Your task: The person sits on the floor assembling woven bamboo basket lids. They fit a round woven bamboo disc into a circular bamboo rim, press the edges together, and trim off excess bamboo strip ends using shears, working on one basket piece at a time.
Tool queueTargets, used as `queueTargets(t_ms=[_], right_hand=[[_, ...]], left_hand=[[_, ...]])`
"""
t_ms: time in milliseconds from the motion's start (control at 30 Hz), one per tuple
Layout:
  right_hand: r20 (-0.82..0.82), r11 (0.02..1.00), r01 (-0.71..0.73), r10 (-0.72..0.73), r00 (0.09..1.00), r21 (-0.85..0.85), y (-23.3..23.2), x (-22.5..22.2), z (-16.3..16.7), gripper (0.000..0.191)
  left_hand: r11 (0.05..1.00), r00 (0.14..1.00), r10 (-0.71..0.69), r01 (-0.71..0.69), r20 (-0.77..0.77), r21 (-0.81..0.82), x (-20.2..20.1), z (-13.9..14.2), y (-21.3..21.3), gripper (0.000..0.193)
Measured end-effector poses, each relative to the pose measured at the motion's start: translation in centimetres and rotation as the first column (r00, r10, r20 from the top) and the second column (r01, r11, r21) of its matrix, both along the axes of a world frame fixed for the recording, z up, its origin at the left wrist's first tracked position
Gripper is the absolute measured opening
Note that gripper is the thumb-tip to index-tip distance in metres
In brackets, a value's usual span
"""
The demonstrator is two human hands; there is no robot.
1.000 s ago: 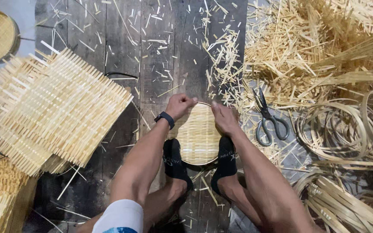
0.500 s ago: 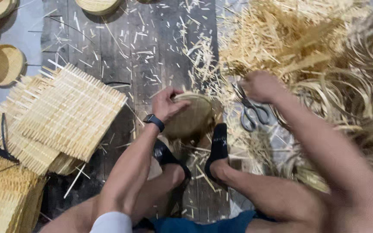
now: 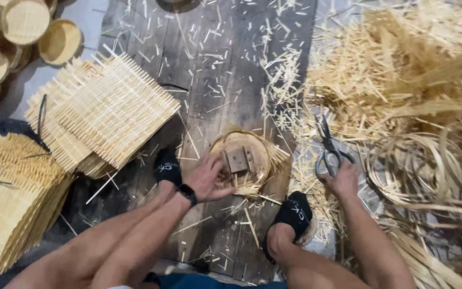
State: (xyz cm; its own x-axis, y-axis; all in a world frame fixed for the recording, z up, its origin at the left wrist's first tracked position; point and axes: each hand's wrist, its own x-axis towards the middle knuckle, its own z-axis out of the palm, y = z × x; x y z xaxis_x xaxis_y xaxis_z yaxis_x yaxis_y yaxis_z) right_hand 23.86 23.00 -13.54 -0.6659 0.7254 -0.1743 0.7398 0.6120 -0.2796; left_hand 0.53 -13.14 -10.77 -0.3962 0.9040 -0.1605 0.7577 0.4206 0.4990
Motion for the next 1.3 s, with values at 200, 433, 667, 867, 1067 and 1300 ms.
queueTargets(t_ms=[200,433,667,867,1067,1300], right_hand=[[0.202,0.924,0.212,-0.152,0.967,-0.319,2.5,-0.9,-1.6,0.072],[-0.122,0.596,0.062,-0.263,0.957,-0.801,2.1,1.5,-2.0,0.041],[-0.173,0.669,0.194,-0.441,0.881,-0.718,-4.3,0.5,4.6,0.023],[-0.065,0.433,0.142,-0.431,0.900,-0.890,-9.4,-3.4,2.6,0.041],[-0.048,0.773,0.110,-0.179,0.983,-0.625,-7.6,0.4,0.7,0.051],[0.082,0.991,-0.085,0.093,0.992,-0.105,-5.6,2.4,0.2,0.071]], left_hand=[[0.854,0.841,0.521,-0.512,-0.148,0.094,3.6,-0.2,9.3,0.101],[0.954,0.970,0.170,-0.117,-0.176,0.275,2.9,-0.9,10.4,0.082],[0.907,0.913,-0.358,0.390,-0.198,0.161,0.6,-2.9,10.8,0.088],[0.979,0.980,0.183,-0.174,-0.077,0.107,3.3,-3.3,9.0,0.116],[0.941,0.953,0.304,-0.301,0.003,0.156,3.8,-2.3,10.2,0.111],[0.787,0.785,0.613,-0.616,-0.084,-0.012,6.7,-0.9,14.0,0.114]])
